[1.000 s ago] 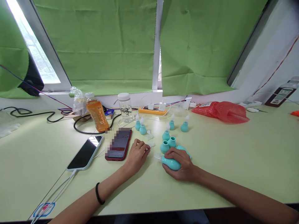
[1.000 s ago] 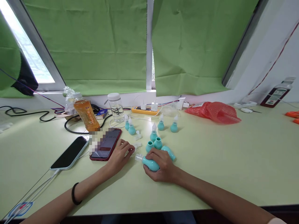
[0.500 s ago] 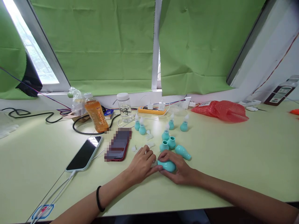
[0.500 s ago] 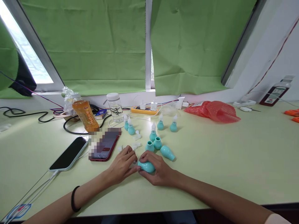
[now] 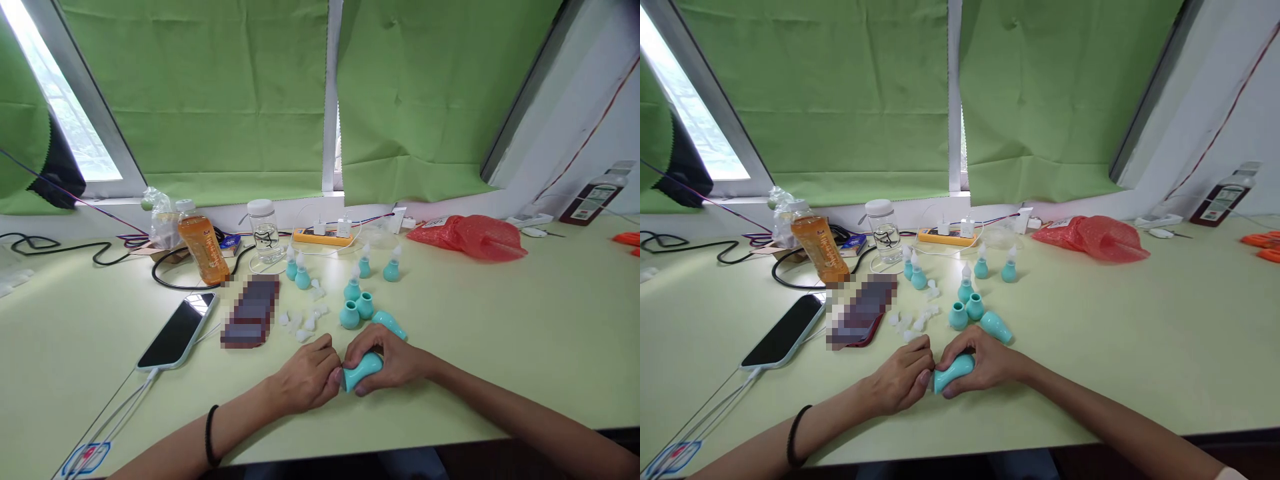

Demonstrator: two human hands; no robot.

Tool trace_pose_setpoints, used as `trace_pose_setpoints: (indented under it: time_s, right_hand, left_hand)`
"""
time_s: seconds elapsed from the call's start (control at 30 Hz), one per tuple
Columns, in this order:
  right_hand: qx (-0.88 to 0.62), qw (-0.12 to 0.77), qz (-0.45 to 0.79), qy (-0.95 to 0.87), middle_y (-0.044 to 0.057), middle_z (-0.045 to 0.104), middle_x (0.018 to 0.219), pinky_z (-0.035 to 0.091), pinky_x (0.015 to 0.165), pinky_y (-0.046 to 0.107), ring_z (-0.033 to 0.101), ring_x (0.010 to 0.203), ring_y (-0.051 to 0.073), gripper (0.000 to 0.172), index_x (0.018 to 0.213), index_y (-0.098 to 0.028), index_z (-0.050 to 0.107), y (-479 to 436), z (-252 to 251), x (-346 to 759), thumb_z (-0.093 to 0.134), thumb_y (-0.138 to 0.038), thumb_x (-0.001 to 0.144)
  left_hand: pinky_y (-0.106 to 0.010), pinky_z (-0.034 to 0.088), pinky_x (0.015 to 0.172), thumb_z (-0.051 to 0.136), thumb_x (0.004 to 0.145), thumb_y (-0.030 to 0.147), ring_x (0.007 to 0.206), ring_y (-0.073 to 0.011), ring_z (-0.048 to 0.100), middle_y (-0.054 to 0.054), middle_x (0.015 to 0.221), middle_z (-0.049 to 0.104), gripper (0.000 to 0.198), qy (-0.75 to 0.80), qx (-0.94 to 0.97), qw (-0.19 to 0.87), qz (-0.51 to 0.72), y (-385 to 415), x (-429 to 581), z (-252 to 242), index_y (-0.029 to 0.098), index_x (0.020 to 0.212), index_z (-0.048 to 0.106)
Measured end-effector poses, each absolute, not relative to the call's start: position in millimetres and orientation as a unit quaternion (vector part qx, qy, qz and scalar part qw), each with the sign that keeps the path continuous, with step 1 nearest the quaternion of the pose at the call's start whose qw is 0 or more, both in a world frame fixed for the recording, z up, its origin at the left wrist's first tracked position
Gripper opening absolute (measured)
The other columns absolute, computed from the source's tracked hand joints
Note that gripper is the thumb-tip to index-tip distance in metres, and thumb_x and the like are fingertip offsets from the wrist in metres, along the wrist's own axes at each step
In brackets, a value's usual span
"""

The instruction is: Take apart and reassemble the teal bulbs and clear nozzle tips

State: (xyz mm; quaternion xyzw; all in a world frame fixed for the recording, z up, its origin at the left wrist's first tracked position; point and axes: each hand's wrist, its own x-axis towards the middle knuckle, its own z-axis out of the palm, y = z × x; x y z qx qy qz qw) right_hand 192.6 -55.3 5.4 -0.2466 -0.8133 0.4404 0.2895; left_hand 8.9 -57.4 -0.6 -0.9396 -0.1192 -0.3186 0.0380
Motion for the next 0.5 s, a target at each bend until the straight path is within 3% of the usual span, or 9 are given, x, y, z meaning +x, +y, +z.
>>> trace_pose_setpoints:
  time_s: [0.13,0.27,0.33,0.5]
  right_hand:
    - [-0.251,0.262,0.51,-0.78,0.002,0.064,0.073,0.045,0.057,0.022,0.058,0.066,0.014,0.03,0.074,-0.016,0.064,-47,2,197,0.073,-0.024,0.047]
    - [-0.165,0.142,0.617,-0.757,0.005,0.063,0.078,0.046,0.061,0.025,0.059,0.071,0.016,0.031,0.08,-0.013,0.064,-40,6,205,0.071,-0.025,0.053]
    - [-0.127,0.125,0.651,-0.738,0.008,0.063,0.08,0.047,0.06,0.028,0.059,0.071,0.018,0.031,0.084,-0.012,0.062,-36,12,212,0.069,-0.025,0.056]
    - [-0.201,0.423,0.56,-0.683,0.004,0.061,0.073,0.044,0.068,0.031,0.056,0.076,0.018,0.03,0.078,-0.017,0.056,-18,32,237,0.069,-0.032,0.055]
  left_hand:
    - [-0.026,0.035,0.052,0.02,0.082,0.014,0.052,-0.0126,0.032,-0.002,0.051,0.041,0.027,-0.12,-0.942,-0.002,-0.314,-61,11,-1,0.017,0.059,0.034]
    - [-0.026,0.036,0.052,0.019,0.082,0.013,0.052,-0.0125,0.031,-0.003,0.052,0.043,0.027,-0.09,-0.94,-0.003,-0.328,-61,7,0,0.016,0.061,0.036]
    - [-0.026,0.036,0.051,0.019,0.082,0.014,0.053,-0.0131,0.032,-0.003,0.053,0.044,0.028,-0.109,-0.934,0.017,-0.341,-58,2,0,0.016,0.062,0.038]
    - [-0.028,0.039,0.051,0.035,0.082,0.028,0.063,-0.0173,0.038,-0.006,0.062,0.05,0.023,-0.252,-0.913,0.123,-0.297,-40,-2,-8,0.013,0.07,0.048]
